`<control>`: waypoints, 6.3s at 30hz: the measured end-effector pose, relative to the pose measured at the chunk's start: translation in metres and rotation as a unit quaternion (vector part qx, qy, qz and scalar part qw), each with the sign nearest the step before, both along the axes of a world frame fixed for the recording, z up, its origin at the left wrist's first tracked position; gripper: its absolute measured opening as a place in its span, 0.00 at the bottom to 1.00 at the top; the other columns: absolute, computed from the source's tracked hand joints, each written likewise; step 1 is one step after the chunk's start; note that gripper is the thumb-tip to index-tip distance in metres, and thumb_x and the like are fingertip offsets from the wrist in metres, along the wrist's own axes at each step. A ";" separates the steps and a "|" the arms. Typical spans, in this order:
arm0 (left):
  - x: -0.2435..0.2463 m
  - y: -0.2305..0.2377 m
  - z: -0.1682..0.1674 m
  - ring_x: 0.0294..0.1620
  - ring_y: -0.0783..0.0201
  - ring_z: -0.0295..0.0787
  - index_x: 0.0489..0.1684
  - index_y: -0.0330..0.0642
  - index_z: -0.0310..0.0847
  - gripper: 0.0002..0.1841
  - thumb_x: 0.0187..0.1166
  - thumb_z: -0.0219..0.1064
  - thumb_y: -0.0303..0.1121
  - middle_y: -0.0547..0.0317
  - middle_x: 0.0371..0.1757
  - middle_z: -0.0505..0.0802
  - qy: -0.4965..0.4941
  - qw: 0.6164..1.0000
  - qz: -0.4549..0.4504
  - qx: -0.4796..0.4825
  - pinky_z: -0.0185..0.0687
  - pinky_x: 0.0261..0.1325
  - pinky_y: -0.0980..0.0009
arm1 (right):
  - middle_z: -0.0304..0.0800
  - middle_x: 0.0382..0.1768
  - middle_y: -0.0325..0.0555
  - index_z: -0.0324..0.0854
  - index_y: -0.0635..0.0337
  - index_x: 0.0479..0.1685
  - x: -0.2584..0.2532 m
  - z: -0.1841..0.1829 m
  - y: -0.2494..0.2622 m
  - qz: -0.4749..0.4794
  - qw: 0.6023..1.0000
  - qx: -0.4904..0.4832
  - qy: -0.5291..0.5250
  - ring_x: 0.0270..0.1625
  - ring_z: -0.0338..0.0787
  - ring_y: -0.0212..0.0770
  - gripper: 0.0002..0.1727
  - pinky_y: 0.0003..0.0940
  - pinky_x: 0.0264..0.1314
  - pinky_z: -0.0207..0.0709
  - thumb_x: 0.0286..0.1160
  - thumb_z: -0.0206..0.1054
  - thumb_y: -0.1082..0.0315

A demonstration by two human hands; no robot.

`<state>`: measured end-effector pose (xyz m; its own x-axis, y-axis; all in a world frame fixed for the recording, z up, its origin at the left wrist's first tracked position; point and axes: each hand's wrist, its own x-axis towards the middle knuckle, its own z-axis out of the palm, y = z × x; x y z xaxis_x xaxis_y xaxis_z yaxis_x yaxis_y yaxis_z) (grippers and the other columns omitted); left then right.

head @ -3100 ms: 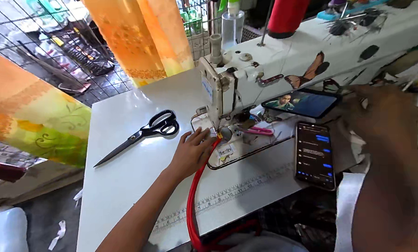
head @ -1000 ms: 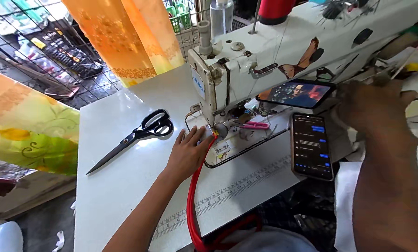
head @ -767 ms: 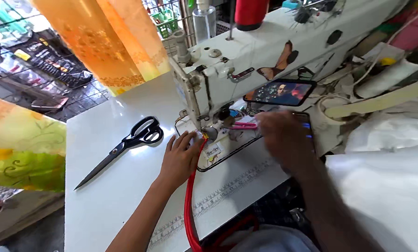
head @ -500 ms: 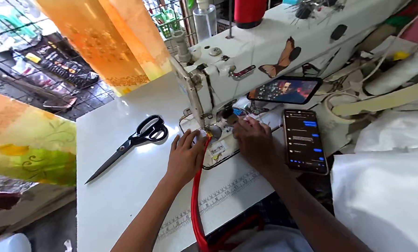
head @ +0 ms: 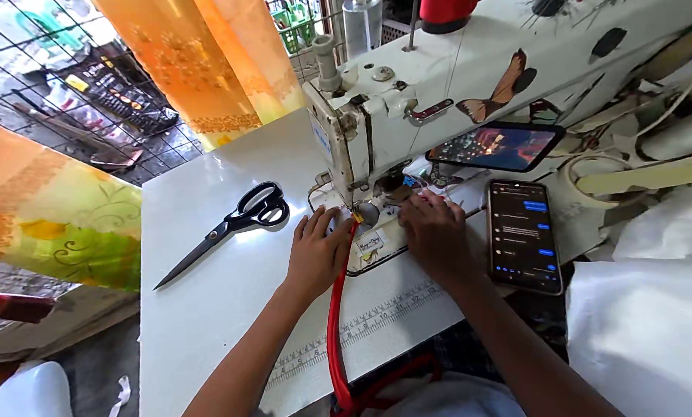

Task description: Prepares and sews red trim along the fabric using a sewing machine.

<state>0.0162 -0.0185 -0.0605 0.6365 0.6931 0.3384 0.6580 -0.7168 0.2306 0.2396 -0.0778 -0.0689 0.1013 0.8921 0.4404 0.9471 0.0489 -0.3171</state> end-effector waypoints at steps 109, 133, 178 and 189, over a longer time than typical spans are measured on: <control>0.017 -0.024 0.007 0.88 0.45 0.66 0.74 0.42 0.82 0.38 0.71 0.72 0.61 0.53 0.80 0.83 -0.061 0.992 0.044 -0.103 0.50 0.85 0.31 | 0.93 0.26 0.50 0.93 0.64 0.36 -0.010 0.036 -0.154 0.076 0.981 -0.119 0.130 0.28 0.94 0.50 0.24 0.50 0.30 0.86 0.83 0.62 0.50; 0.025 -0.035 0.008 0.86 0.43 0.70 0.74 0.38 0.83 0.38 0.75 0.68 0.62 0.49 0.79 0.84 -0.038 0.994 0.062 -0.076 0.54 0.84 0.32 | 0.90 0.55 0.56 0.95 0.39 0.55 -0.010 0.018 -0.030 0.157 0.987 -0.034 0.030 0.57 0.85 0.66 0.27 0.64 0.53 0.76 0.64 0.70 0.83; 0.015 0.011 0.017 0.91 0.45 0.62 0.83 0.35 0.69 0.45 0.72 0.72 0.61 0.46 0.79 0.82 -0.020 0.995 0.037 -0.092 0.31 0.90 0.29 | 0.88 0.45 0.57 0.91 0.32 0.65 -0.014 0.011 0.002 0.151 0.988 -0.024 0.005 0.51 0.86 0.61 0.32 0.59 0.53 0.75 0.73 0.61 0.82; 0.011 0.019 0.030 0.96 0.43 0.46 0.91 0.40 0.58 0.54 0.70 0.67 0.71 0.47 0.88 0.72 0.070 0.984 0.043 -0.159 0.16 0.89 0.28 | 0.88 0.41 0.51 0.95 0.34 0.56 -0.012 0.003 0.001 0.156 0.987 0.030 0.017 0.48 0.88 0.57 0.30 0.57 0.50 0.76 0.69 0.63 0.83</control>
